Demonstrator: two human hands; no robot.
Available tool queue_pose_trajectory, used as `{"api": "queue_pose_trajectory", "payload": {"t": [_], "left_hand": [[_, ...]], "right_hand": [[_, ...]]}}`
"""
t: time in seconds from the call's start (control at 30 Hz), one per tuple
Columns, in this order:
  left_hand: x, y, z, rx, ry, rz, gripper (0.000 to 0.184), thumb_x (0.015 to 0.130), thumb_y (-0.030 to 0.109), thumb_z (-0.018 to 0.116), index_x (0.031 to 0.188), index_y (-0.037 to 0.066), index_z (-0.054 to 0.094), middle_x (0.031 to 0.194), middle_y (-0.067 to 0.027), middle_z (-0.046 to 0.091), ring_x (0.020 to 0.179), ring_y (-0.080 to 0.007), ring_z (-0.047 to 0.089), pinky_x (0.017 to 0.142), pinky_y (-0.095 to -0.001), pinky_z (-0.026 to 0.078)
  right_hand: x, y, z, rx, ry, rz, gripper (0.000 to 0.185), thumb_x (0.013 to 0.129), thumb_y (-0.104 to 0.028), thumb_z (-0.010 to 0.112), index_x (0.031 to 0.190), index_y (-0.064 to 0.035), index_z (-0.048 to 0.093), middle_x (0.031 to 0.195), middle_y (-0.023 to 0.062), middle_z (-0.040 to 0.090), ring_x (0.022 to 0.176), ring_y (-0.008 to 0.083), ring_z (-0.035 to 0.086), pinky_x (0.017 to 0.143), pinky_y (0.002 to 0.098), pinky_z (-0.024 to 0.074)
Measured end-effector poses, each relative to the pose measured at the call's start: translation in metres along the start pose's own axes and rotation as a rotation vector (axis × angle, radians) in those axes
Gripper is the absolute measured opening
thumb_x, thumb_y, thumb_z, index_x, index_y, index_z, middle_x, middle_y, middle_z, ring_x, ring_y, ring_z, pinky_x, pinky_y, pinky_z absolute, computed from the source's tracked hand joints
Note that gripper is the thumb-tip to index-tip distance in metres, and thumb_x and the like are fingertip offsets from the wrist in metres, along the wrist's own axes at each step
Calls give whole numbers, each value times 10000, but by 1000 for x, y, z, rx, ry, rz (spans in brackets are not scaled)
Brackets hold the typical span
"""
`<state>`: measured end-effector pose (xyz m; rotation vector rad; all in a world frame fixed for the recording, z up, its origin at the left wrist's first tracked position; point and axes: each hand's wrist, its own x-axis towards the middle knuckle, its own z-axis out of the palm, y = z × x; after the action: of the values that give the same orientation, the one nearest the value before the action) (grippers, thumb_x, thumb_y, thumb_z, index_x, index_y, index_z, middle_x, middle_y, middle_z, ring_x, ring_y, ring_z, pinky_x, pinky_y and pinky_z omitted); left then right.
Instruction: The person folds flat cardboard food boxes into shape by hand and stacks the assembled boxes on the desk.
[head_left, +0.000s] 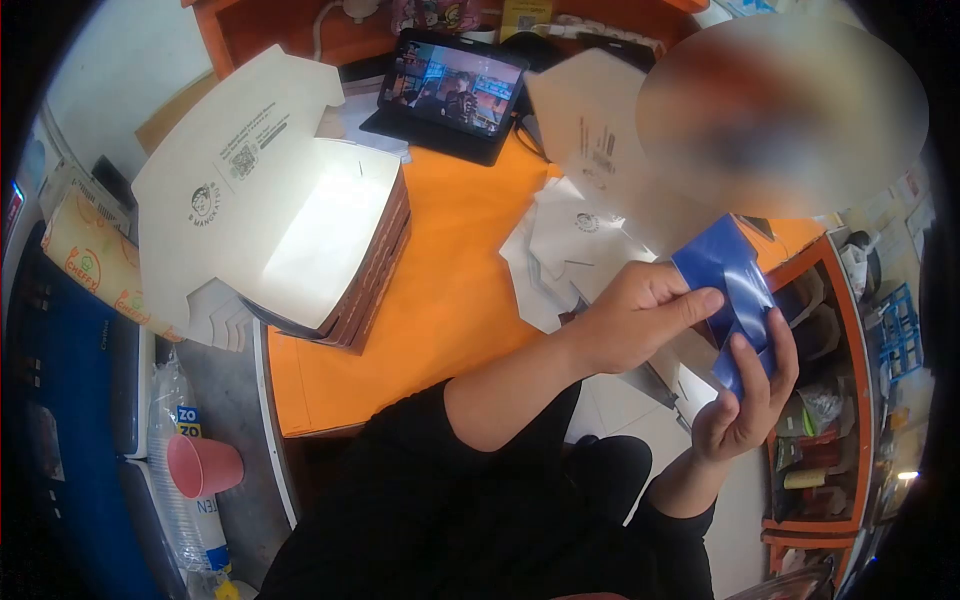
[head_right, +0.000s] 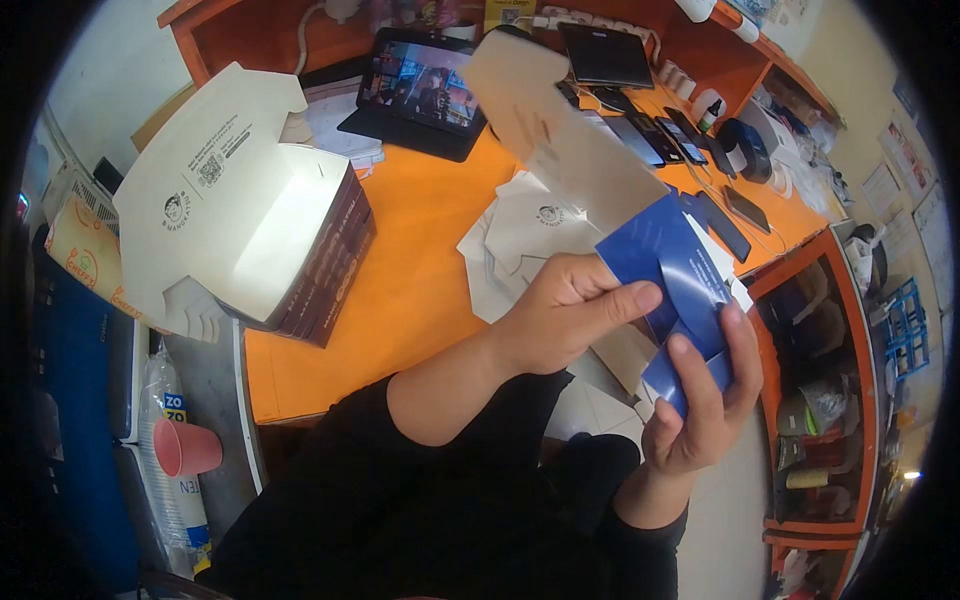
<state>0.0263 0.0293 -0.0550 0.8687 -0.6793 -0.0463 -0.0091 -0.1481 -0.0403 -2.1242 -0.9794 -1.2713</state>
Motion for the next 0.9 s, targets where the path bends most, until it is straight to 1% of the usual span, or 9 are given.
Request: {"api": "queue_pose_trajectory", "payload": {"t": [0.1, 0.3, 0.33, 0.43, 0.47, 0.57, 0.67, 0.8, 0.9], "left_hand": [[-5, 4, 3, 122, -53, -64, 270, 1019, 202, 554, 1139, -20, 651, 1056, -46, 694, 1017, -122, 643, 888, -266, 513], [-10, -2, 19, -4, -212, 203, 367, 999, 201, 579, 1286, -27, 568, 1359, -133, 549, 1214, -185, 545, 988, -299, 441], [-10, 4, 16, 284, -218, 246, 371, 998, 204, 572, 1286, -29, 550, 1380, -153, 511, 1208, -206, 539, 965, -316, 448], [-7, 16, 6, 412, -212, 218, 345, 1013, 196, 533, 1261, -44, 548, 1272, -162, 573, 1129, -241, 584, 920, -344, 469], [-5, 11, 4, 562, -103, 298, 278, 1012, 173, 511, 1204, -16, 578, 1069, -170, 650, 964, -274, 650, 820, -355, 498], [-4, 18, 0, 827, -131, 106, 225, 1008, 161, 497, 1145, 17, 602, 897, -171, 675, 801, -304, 666, 724, -352, 506], [-2, 10, 1, 933, -143, 22, 254, 1004, 238, 512, 1134, 43, 611, 850, -183, 684, 768, -336, 676, 703, -392, 511], [0, 4, 1, 1006, -137, -70, 293, 997, 297, 529, 1170, 70, 597, 851, -188, 692, 797, -354, 682, 729, -428, 515], [-2, 6, 3, 1082, -175, -103, 278, 993, 292, 535, 1186, 98, 585, 873, -184, 698, 820, -364, 682, 749, -436, 516]], "right_hand": [[4, -7, 4, -63, 25, 59, 407, 1014, -295, 458, 1214, 0, 655, 1360, 275, 500, 1248, 405, 519, 1039, 453, 416], [-8, -29, 21, -126, 104, 117, 422, 982, -208, 499, 1322, 32, 570, 1438, 280, 370, 1320, 431, 431, 1089, 479, 357], [-7, -33, 21, -174, 70, 73, 485, 995, -189, 457, 1416, 51, 449, 1444, 277, 341, 1317, 417, 425, 1100, 475, 337], [-14, -39, 28, 29, 156, 225, 538, 1006, -187, 421, 1469, 68, 324, 1411, 268, 370, 1266, 373, 455, 1082, 464, 347], [-14, -32, 36, 288, 274, 324, 561, 1023, -205, 418, 1493, 45, 244, 1373, 230, 408, 1113, 280, 544, 981, 399, 426], [-12, 0, 24, 561, 314, 636, 541, 1046, -207, 428, 1504, 15, 245, 1277, 169, 487, 952, 191, 586, 846, 314, 469], [-18, 28, 21, 597, 419, 698, 525, 1066, -220, 430, 1529, -32, 267, 1064, 78, 557, 792, 79, 535, 704, 220, 441], [-25, 38, -8, 409, 296, 675, 427, 1039, -170, 505, 1438, -25, 459, 1079, 21, 603, 826, 76, 549, 783, 212, 460], [-23, 37, -9, 266, 278, 491, 349, 942, -65, 639, 1279, 17, 605, 848, 2, 562, 664, 50, 467, 619, 186, 405]]}}
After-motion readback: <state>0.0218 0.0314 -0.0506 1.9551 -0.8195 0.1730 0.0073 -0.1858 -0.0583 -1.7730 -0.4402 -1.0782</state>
